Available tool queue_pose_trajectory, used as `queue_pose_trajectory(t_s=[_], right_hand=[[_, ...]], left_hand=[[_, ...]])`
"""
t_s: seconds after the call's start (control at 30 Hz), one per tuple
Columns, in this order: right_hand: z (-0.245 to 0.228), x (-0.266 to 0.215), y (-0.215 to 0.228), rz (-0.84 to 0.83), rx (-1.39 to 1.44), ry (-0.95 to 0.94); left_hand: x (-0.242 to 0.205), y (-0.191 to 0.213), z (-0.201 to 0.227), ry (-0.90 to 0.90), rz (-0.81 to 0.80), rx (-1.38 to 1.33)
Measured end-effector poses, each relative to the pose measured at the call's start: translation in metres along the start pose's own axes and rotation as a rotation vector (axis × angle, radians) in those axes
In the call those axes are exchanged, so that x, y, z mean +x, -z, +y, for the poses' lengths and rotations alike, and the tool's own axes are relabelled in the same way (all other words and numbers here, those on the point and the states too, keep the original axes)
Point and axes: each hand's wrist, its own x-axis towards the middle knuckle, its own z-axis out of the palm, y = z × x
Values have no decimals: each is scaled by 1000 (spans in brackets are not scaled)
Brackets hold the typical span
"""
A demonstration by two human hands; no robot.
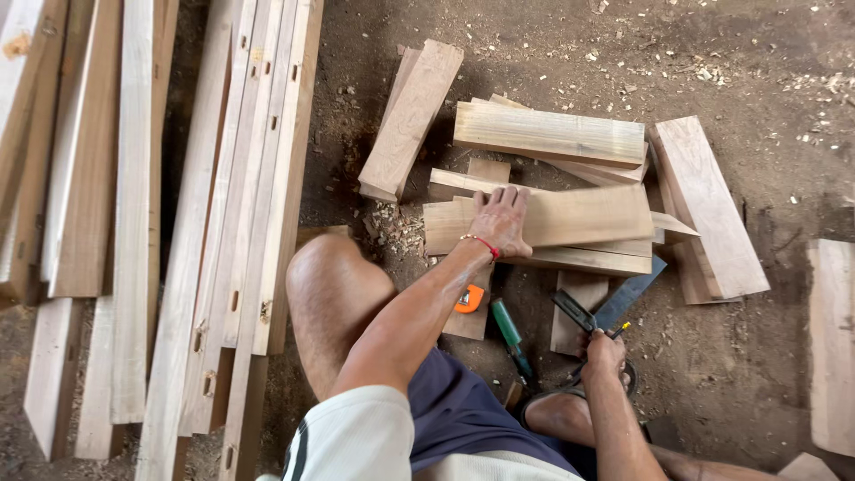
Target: The person marks lines on several pieces of wood using a square and a pencil.
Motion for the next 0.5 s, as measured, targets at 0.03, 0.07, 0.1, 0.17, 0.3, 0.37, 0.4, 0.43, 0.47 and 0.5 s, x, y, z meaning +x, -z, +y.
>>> queue_pose_trajectory(t_s=[0.03,0.07,0.1,0.17,0.3,0.37,0.4,0.43,0.47,0.5], right_hand=[[1,-4,-1,22,-90,21],[1,-5,-4,6,-95,10],[-2,-4,-7,-4,-96,1],[-7,-3,-9,-9,-103,4],[-10,-11,-19,33,-165,46],[-10,-11,-17,49,-194,60],[-10,-12,-16,42,-194,61],[-10,-12,-17,29,-197,65],[-9,-14,-17,18,-175,56],[-10,-15,-15,7,-153,51]], left_hand=[[1,11,-3,45,14,34],[1,22,-5,90,29,68],[0,33,-9,108,92,14],[-5,61,-27,141,220,-96],[9,125,-64,340,335,-166],[23,157,-94,385,372,-105],[27,168,-108,379,413,-152],[31,177,-123,379,457,-196],[37,185,-135,450,439,-113],[41,190,-146,521,424,-30]])
